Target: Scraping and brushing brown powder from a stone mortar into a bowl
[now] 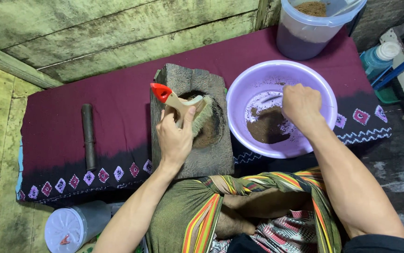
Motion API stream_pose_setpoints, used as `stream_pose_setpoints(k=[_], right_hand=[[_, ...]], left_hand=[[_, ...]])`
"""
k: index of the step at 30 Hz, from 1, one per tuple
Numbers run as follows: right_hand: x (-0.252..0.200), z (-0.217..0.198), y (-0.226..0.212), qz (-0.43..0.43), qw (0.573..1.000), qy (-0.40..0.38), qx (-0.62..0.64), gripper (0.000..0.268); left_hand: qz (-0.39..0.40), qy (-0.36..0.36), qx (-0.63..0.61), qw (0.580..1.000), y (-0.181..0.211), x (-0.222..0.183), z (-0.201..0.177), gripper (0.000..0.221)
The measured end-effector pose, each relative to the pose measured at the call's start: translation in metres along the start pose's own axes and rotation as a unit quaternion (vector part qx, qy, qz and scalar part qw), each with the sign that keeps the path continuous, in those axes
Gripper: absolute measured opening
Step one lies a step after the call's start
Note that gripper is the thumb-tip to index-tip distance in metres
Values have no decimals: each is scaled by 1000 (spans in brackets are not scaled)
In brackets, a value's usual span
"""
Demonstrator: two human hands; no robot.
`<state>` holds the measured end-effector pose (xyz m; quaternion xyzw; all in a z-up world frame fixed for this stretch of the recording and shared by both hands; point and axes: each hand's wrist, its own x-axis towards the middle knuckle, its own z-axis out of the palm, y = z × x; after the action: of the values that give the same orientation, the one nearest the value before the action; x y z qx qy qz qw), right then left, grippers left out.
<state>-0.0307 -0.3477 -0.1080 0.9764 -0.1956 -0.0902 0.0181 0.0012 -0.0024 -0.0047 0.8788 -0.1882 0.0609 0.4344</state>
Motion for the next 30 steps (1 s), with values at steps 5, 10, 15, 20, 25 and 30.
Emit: stream_pose_setpoints(k=[5, 10, 15, 20, 25, 30], right_hand=[[-26, -43, -27, -3, 999, 13, 50, 33], [-42, -49, -29, -26, 992, 17, 122, 47], [-43, -51, -24, -21, 994, -5, 104, 38], [-22, -47, -13, 2, 990, 35, 139, 21], [-35, -63, -24, -2, 988, 25, 152, 22], [-17, -21, -15, 18, 984, 21, 175, 26]], left_hand=[[37, -138, 15, 990, 7, -2, -12, 46], [50, -235, 149, 959, 46, -5, -15, 36], [21, -69, 65, 995, 12, 4, 11, 24], [27, -259, 164, 951, 23, 8, -16, 50], [70, -135, 180, 972, -7, 1, 5, 33], [22, 27, -75, 997, 22, 2, -3, 18]])
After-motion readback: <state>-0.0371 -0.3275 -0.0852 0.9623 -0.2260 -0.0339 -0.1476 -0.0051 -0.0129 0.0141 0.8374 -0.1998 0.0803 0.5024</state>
